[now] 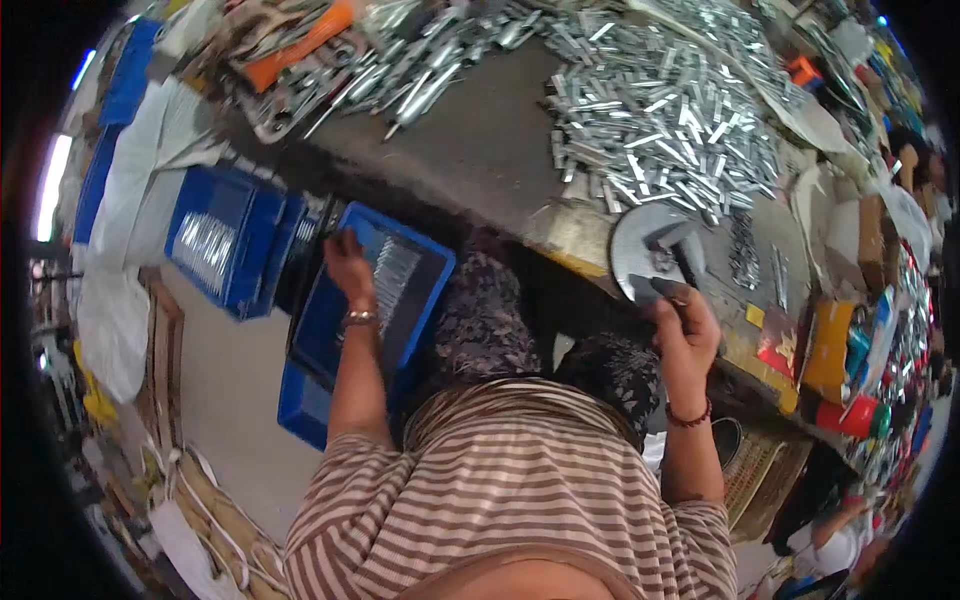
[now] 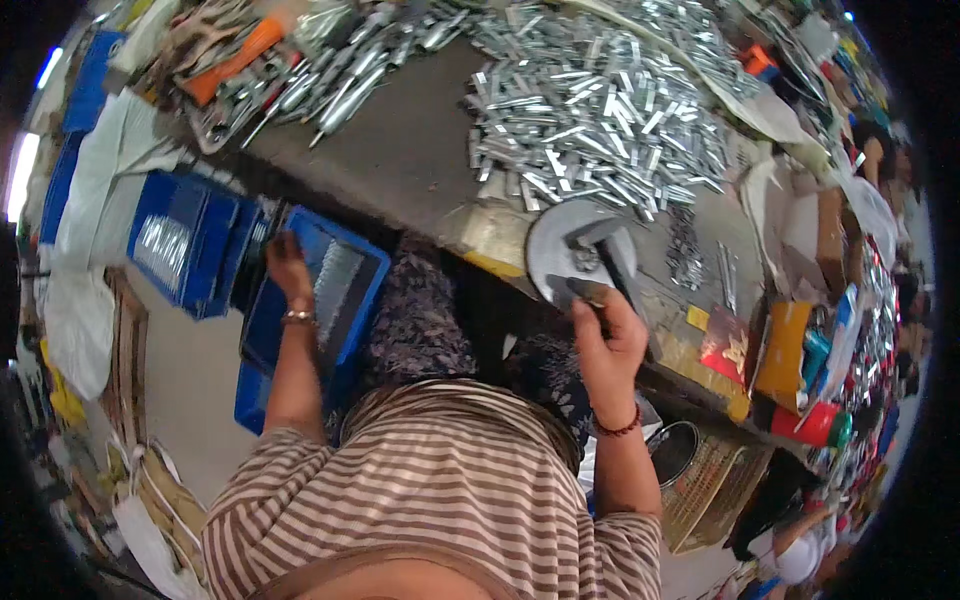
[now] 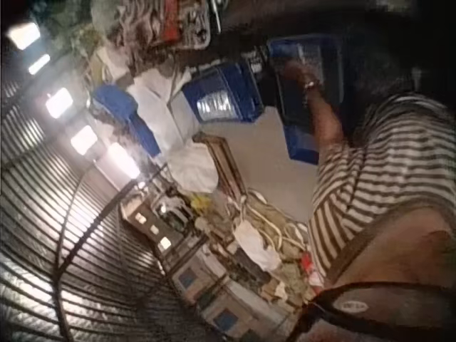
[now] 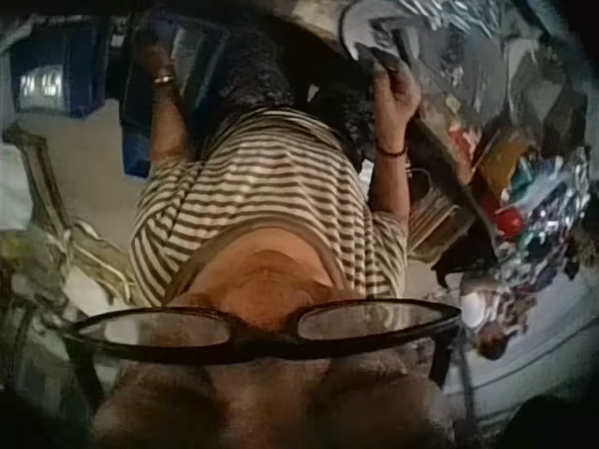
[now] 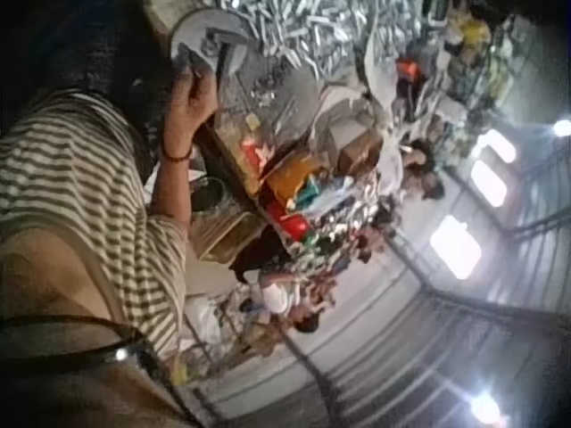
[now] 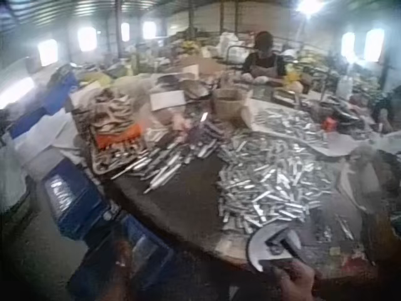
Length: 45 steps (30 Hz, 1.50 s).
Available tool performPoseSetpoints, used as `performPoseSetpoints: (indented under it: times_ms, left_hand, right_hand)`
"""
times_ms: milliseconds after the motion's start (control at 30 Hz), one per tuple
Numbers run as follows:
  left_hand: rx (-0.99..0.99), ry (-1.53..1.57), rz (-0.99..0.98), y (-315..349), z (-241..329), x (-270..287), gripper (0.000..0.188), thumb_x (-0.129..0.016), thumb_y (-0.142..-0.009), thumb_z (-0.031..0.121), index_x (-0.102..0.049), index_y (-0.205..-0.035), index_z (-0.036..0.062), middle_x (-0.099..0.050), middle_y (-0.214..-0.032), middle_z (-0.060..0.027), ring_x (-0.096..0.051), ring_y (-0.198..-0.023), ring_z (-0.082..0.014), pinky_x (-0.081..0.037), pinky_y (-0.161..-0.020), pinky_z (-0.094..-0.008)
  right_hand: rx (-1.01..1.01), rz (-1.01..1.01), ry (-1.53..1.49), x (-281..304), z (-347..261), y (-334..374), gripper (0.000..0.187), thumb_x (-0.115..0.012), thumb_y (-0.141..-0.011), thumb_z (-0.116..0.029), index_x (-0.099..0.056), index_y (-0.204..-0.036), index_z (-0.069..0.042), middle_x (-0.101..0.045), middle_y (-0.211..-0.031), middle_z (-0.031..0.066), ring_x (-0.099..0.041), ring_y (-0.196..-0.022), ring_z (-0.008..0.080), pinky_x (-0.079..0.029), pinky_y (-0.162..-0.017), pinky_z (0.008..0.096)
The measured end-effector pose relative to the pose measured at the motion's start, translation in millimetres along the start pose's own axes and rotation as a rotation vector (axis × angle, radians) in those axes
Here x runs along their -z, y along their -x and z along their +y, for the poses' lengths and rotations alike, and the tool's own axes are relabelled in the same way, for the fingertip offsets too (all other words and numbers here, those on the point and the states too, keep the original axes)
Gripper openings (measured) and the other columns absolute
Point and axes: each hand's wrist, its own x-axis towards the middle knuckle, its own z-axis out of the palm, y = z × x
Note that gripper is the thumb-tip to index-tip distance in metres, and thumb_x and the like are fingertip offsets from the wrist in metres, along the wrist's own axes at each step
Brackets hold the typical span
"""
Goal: The person assembles metal components by inserting pins into metal sleeves, hammering them against a metal plate, and placing the finished pieces into a bin. The person then retrieves metal pins from a bag, piles them onto the workbench, and resumes assembling the components.
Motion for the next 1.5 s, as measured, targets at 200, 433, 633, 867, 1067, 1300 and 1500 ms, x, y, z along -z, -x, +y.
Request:
performPoseSetpoints:
  times_ms: [200,433,633,867,1067,1300,1500]
  left_hand:
    - [-0.487,0.338,-0.402,101,246,6,0.025,-0.070,-0.096,0.015,-0.065,-0.118,0.0044,-0.065,-0.093,-0.0012,-0.059,-0.082,-0.0059,-0.049,-0.071,-0.0212]
    - [-1.116,0.055,-0.611,137,325,-57,0.033,-0.073,-0.086,0.006,-0.067,-0.118,0.0094,-0.064,-0.115,-0.0056,-0.061,-0.108,-0.0217,-0.055,-0.077,-0.0329]
    - [-1.229,-0.146,-0.715,135,330,-68,0.018,-0.074,-0.082,0.014,-0.065,-0.095,0.0069,-0.061,-0.098,-0.0089,-0.059,-0.102,-0.0314,-0.049,-0.086,-0.0420]
    - [-1.128,-0.237,-0.850,145,329,-46,0.018,-0.076,-0.082,0.013,-0.066,-0.095,0.0047,-0.063,-0.097,-0.0082,-0.061,-0.094,-0.0291,-0.050,-0.081,-0.0404]
    - [-0.949,0.068,-0.802,161,321,-37,0.013,-0.074,-0.082,0.001,-0.067,-0.093,0.0016,-0.061,-0.092,-0.0036,-0.061,-0.091,-0.0187,-0.048,-0.079,-0.0326]
    - [-0.319,0.461,-1.135,185,306,-32,0.013,-0.074,-0.088,-0.001,-0.068,-0.100,0.0010,-0.065,-0.089,0.0006,-0.059,-0.077,-0.0060,-0.049,-0.066,-0.0219]
    - [-0.294,0.378,-1.249,216,305,-38,0.016,-0.075,-0.089,0.001,-0.068,-0.104,0.0011,-0.066,-0.088,0.0010,-0.059,-0.075,-0.0030,-0.048,-0.066,-0.0190]
  right_hand:
    - [0.110,-0.026,0.024,14,-1,-4,0.011,-0.068,-0.091,-0.003,-0.067,-0.099,0.004,-0.062,-0.078,0.0031,-0.055,-0.070,0.0081,-0.046,-0.064,0.0250]
    - [0.199,-0.128,0.025,29,-7,11,0.009,-0.069,-0.090,-0.003,-0.067,-0.097,0.002,-0.062,-0.078,0.0085,-0.057,-0.068,0.0142,-0.047,-0.064,0.0287]
    - [0.336,-0.053,0.220,56,-12,26,0.012,-0.072,-0.088,-0.007,-0.064,-0.091,0.001,-0.056,-0.075,0.0154,-0.054,-0.064,0.0285,-0.045,-0.060,0.0366]
    - [0.298,0.088,0.454,104,-19,6,0.013,-0.072,-0.086,-0.011,-0.068,-0.096,-0.003,-0.066,-0.086,0.0156,-0.066,-0.075,0.0334,-0.052,-0.067,0.0397]
    - [0.279,0.549,1.099,171,22,-65,0.012,-0.067,-0.084,-0.010,-0.065,-0.095,-0.008,-0.067,-0.095,0.0145,-0.069,-0.085,0.0378,-0.056,-0.072,0.0474]
    - [0.193,0.392,1.315,173,32,-89,0.020,-0.066,-0.082,-0.007,-0.059,-0.102,-0.008,-0.068,-0.095,0.0133,-0.070,-0.085,0.0379,-0.057,-0.073,0.0482]
    - [0.352,0.337,1.084,150,-9,-63,0.023,-0.067,-0.081,-0.005,-0.059,-0.103,-0.004,-0.067,-0.090,0.0152,-0.069,-0.080,0.0345,-0.056,-0.072,0.0451]
